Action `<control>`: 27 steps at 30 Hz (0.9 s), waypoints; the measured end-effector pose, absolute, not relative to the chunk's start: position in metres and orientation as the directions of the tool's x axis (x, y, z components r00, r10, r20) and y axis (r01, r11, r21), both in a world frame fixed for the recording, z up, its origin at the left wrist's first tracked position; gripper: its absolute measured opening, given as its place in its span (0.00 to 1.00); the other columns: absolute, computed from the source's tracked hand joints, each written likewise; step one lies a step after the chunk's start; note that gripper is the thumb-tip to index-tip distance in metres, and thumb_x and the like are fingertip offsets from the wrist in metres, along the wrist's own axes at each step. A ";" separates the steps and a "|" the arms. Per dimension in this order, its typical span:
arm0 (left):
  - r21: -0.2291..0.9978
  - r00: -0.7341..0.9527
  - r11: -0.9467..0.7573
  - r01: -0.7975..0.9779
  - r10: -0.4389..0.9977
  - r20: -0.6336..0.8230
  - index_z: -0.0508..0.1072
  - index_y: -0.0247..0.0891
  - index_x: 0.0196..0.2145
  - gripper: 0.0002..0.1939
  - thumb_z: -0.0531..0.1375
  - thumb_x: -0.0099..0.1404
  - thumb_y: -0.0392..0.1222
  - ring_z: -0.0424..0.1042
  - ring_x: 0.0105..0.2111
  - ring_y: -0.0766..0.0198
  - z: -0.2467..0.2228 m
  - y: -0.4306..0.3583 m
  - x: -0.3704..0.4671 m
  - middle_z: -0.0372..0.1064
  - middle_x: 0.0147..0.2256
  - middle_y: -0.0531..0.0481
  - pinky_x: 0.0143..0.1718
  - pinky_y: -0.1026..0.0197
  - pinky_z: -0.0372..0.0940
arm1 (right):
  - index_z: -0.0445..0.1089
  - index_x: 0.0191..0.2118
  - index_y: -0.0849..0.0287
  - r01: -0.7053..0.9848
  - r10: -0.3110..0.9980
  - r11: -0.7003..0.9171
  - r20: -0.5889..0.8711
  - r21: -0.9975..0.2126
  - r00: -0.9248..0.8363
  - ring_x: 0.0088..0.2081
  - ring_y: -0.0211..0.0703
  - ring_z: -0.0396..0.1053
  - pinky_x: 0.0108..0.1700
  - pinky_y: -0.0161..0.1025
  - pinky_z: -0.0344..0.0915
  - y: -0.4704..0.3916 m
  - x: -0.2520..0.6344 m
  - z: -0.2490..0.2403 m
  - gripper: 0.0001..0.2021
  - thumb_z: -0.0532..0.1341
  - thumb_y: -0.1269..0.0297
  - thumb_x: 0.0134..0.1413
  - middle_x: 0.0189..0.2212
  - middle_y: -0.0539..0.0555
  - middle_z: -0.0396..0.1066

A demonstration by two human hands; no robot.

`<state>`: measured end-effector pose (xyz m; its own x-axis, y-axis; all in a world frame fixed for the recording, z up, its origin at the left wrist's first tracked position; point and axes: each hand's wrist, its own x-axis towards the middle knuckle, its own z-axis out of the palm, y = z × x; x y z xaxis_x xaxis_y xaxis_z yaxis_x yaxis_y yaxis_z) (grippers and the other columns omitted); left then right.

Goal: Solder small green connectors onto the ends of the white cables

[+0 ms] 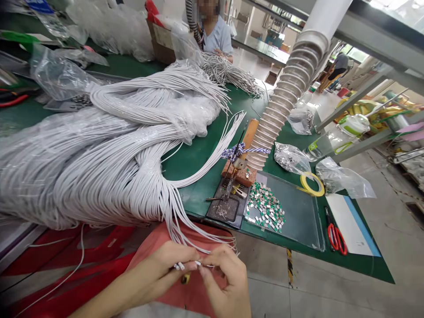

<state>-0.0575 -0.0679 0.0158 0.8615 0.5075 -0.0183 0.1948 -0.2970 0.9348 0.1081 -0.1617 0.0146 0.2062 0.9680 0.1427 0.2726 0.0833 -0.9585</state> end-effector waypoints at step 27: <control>0.999 0.761 0.047 0.019 0.647 -0.044 0.76 0.33 0.26 0.06 0.64 0.61 0.37 0.65 0.31 0.65 -0.001 0.006 -0.014 0.65 0.33 0.50 0.31 0.66 0.59 | 0.73 0.32 0.56 0.248 0.966 -0.035 0.030 -0.968 0.256 0.28 0.37 0.64 0.27 0.32 0.58 -0.106 0.136 0.004 0.06 0.61 0.70 0.59 0.27 0.49 0.65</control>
